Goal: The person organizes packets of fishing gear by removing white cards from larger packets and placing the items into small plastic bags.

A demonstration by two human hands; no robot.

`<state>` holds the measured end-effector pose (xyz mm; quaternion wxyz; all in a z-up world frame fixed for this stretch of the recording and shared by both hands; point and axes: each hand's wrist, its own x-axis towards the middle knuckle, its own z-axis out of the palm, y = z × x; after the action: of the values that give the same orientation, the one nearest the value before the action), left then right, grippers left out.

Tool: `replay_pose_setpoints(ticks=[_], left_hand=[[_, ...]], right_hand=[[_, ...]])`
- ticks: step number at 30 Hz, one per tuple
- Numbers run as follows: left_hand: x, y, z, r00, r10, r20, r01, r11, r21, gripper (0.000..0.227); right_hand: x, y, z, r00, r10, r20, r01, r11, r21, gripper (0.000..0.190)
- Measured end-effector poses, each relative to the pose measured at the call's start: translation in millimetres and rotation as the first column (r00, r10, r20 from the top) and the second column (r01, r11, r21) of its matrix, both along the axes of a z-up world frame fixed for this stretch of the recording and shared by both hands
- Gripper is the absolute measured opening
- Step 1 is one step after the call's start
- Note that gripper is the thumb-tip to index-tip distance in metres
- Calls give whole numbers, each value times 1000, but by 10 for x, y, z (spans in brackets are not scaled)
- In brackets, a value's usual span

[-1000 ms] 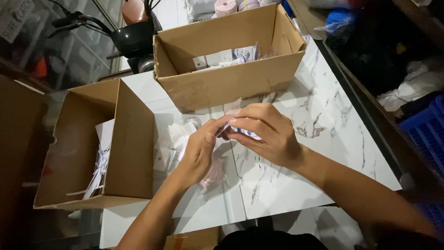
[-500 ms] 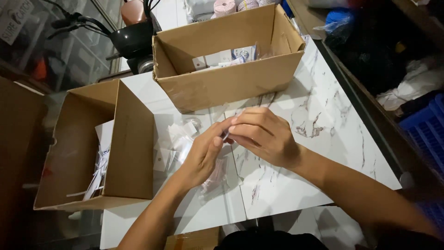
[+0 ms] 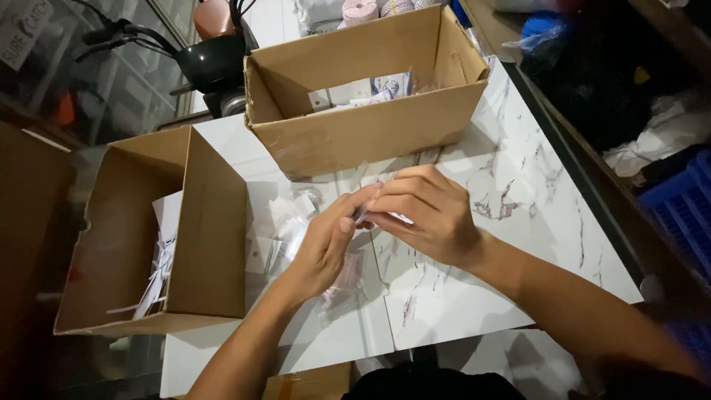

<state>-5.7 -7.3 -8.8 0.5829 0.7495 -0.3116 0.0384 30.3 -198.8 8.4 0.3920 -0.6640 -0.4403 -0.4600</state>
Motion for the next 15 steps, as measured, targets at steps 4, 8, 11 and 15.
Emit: replay_pose_setpoints(ticks=[4,8,11,15], left_hand=[[43,7,25,1000,5,28,-6,999,39,65],[36,-2,82,999,4,47,-6,999,44,62],[47,1,103,999,7,51,-10,998,56,61],[50,43,44,997,16,70,-21,997,81,58]], right_hand=[[21,-2,-98,1000,19,-17,-19,999,-34,8],[38,-25,-91,997,39,-65,-41,999,-26,10],[26,-28,-70,995,40,-90,-42,999,-24,11],[29,-38,-84,996,12,-84,-17,998,-62,13]])
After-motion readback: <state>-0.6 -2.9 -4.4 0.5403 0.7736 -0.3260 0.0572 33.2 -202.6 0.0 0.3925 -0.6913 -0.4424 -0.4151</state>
